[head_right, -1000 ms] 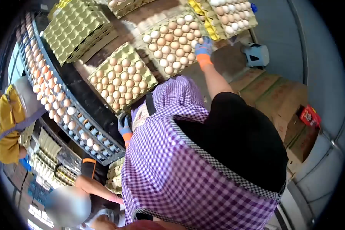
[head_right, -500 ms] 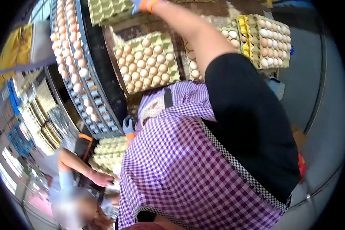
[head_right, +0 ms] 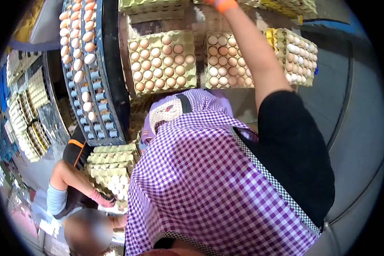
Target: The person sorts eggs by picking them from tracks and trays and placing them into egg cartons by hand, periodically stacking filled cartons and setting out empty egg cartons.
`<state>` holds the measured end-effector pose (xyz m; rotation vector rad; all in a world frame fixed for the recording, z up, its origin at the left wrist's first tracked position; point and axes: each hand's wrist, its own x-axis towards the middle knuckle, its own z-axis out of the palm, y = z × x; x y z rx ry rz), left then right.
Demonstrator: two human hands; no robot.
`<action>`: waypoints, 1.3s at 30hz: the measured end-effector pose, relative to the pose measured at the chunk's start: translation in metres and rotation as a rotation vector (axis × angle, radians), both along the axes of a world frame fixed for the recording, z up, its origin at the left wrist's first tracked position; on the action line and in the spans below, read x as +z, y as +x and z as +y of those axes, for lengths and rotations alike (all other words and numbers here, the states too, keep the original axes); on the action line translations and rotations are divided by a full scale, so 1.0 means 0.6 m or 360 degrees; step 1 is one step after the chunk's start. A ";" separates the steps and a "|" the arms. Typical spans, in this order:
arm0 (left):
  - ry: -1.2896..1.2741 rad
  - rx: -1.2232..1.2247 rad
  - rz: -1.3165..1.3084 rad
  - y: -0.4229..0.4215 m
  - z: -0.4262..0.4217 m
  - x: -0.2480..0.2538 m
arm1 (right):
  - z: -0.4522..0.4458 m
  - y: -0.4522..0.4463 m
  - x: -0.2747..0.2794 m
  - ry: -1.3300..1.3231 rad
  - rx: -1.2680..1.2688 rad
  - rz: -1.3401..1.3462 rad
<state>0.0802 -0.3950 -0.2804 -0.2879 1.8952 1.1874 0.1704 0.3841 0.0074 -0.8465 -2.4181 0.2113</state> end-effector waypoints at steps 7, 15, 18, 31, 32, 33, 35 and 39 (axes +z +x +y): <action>0.0401 -0.0337 -0.0029 -0.137 0.309 0.058 | -0.373 0.247 -0.044 -0.0325 -0.1078 -0.0492; 0.0810 -0.0876 0.0117 -0.140 0.451 0.144 | -0.480 0.460 -0.157 -0.0741 -0.0709 -0.1128; 0.0874 -0.1014 0.0327 -0.133 0.445 0.154 | -0.482 0.490 -0.097 -0.0712 -0.0631 -0.1152; 0.0320 -0.0666 0.0005 -0.083 0.367 0.196 | -0.401 0.566 -0.186 -0.0599 -0.0126 -0.1468; 0.0356 -0.0777 0.0214 -0.082 0.358 0.162 | -0.406 0.565 -0.183 -0.0611 -0.0080 -0.1458; 0.0309 -0.0705 0.0191 -0.079 0.345 0.130 | -0.407 0.565 -0.174 -0.0730 -0.0109 -0.1480; 0.0208 -0.0517 0.0047 -0.054 0.352 0.129 | -0.392 0.553 -0.152 -0.0894 -0.0150 -0.1534; 0.0314 -0.0716 0.0447 -0.024 0.353 0.125 | -0.354 0.506 -0.136 -0.0914 -0.0267 -0.1112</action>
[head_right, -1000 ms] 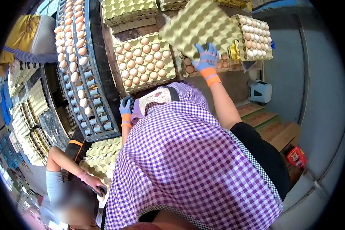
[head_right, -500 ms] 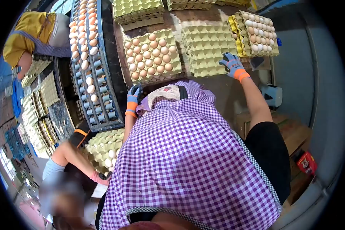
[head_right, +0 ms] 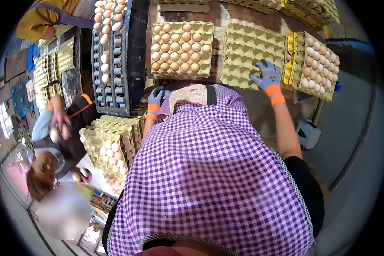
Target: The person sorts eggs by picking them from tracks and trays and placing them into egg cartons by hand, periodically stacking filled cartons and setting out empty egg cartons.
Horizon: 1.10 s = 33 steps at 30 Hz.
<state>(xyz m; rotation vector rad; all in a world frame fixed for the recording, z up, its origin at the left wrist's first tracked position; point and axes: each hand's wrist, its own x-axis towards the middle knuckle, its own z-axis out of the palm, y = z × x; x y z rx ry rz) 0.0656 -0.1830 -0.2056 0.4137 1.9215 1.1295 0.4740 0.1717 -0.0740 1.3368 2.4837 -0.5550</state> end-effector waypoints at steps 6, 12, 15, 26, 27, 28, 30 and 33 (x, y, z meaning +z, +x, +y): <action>-0.0075 0.0090 0.0032 0.025 -0.005 0.027 | -0.013 -0.051 -0.116 0.0540 -0.0006 0.0207; -0.0174 0.0002 0.0264 0.006 0.022 0.080 | -0.009 -0.033 -0.140 0.0342 0.0053 -0.0011; -0.0084 -0.0076 0.0256 -0.031 0.052 0.057 | -0.012 -0.058 -0.119 0.0393 -0.0146 0.0012; -0.0193 -0.1310 0.1612 -0.164 0.345 0.117 | -0.120 -0.392 -0.070 0.0196 0.0127 0.0804; -0.0128 -0.1498 0.1734 -0.166 0.361 0.114 | -0.128 -0.401 -0.076 0.0155 0.0039 0.0817; -0.0124 -0.1593 0.1879 -0.164 0.375 0.097 | -0.136 -0.406 -0.080 0.0120 -0.0049 0.0829; -0.0129 -0.1736 0.1871 -0.174 0.382 0.079 | -0.141 -0.412 -0.085 0.0122 -0.0084 0.0770; -0.0134 -0.1887 0.1894 -0.183 0.387 0.082 | -0.121 -0.454 -0.075 0.0210 -0.0104 0.0742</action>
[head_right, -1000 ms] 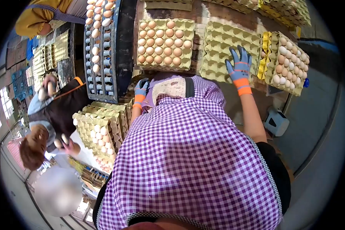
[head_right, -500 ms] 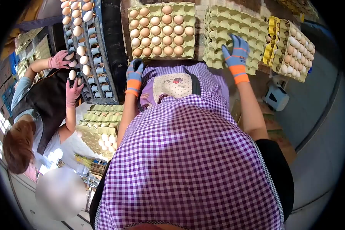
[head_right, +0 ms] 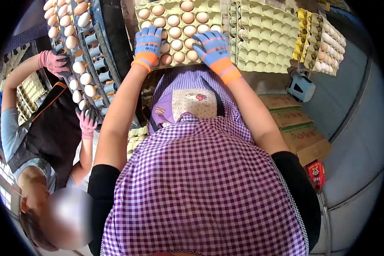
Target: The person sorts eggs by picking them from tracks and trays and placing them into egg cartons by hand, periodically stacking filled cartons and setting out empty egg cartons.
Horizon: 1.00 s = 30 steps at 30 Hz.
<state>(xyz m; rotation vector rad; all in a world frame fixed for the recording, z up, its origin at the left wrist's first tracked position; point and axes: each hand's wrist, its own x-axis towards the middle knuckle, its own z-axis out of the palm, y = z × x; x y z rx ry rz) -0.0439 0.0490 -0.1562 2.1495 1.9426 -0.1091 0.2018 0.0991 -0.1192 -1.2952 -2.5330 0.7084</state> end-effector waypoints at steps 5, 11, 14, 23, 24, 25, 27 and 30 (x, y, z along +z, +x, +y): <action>0.0099 0.0232 -0.0016 0.027 -0.019 -0.014 | 0.045 -0.114 -0.035 0.0229 0.0474 -0.0318; 0.0016 0.0522 -0.0120 0.052 0.004 -0.014 | 0.057 -0.135 -0.066 0.0309 0.0748 -0.0483; 0.0112 0.0598 -0.0394 0.034 -0.012 0.000 | 0.058 -0.115 -0.058 0.0121 0.0744 -0.0358; 0.0148 0.2367 -0.3035 -0.041 -0.104 0.001 | 0.189 -0.105 -0.071 -0.0030 0.0144 -0.0415; -0.0033 0.2387 -0.2687 -0.059 -0.083 -0.002 | 0.196 -0.114 -0.062 -0.0028 0.0135 -0.0415; -0.0062 0.2195 -0.2384 -0.069 -0.063 -0.001 | 0.205 -0.121 -0.047 -0.0156 0.0200 -0.0505; 0.0217 0.1636 -0.1620 -0.073 -0.022 -0.002 | 0.209 -0.090 -0.093 0.0016 0.0279 -0.0288; 0.0550 0.1265 -0.0802 -0.074 0.036 0.007 | 0.191 -0.059 -0.120 -0.0620 -0.0696 0.0408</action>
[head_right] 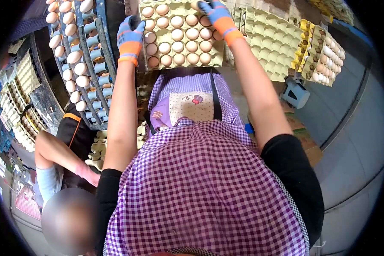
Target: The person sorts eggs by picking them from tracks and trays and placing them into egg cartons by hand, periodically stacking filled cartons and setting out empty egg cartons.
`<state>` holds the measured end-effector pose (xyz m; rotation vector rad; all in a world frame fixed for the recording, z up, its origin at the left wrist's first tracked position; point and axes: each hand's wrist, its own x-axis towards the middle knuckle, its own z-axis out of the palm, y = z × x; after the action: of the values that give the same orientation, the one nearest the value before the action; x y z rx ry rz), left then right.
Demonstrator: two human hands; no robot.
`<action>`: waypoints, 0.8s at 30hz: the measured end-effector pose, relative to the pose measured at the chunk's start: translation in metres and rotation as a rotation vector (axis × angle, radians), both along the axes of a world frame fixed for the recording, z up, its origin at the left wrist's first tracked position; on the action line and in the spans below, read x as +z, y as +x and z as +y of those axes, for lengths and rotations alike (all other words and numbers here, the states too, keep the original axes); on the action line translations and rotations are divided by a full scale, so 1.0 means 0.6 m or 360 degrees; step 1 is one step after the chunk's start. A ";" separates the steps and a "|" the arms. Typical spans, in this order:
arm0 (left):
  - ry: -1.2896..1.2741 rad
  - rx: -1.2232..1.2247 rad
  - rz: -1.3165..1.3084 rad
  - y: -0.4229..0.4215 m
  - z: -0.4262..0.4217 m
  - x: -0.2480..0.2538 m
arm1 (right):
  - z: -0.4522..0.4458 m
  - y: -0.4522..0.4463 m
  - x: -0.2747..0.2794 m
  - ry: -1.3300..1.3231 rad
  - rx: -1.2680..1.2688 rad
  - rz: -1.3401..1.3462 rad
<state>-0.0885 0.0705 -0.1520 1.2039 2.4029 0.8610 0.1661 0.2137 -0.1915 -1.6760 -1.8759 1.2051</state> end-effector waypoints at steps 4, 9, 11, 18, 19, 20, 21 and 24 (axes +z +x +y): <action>0.0007 0.0008 -0.0013 -0.014 0.014 -0.027 | -0.012 0.024 0.051 -0.1407 -0.0916 0.1470; 0.0072 0.0645 -0.1121 0.015 -0.059 0.000 | -0.065 -0.110 0.090 0.0634 0.0912 -0.0012; 0.0023 0.0587 -0.0923 0.026 -0.120 -0.040 | -0.078 -0.157 0.025 0.0800 0.1464 -0.0516; -0.0244 0.0085 -0.0296 0.058 -0.199 -0.013 | -0.057 -0.157 0.112 0.0310 0.1212 -0.0340; -0.0288 -0.0076 -0.0087 0.067 -0.188 0.008 | -0.043 -0.145 0.131 0.0085 0.1174 -0.0228; -0.0467 -0.0128 -0.0160 0.074 -0.182 0.022 | -0.041 -0.106 0.103 -0.0433 0.0902 0.0343; -0.0519 -0.0308 -0.0073 0.081 -0.177 0.037 | -0.049 -0.064 0.074 -0.0316 0.0805 0.0397; -0.0698 -0.0944 0.0147 0.108 -0.167 0.041 | -0.093 0.015 0.120 -0.1194 0.0292 0.1146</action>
<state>-0.0240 -0.0295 -0.1273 1.6437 1.9572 0.0943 0.1748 0.1577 -0.1192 -1.0742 -1.1951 2.3913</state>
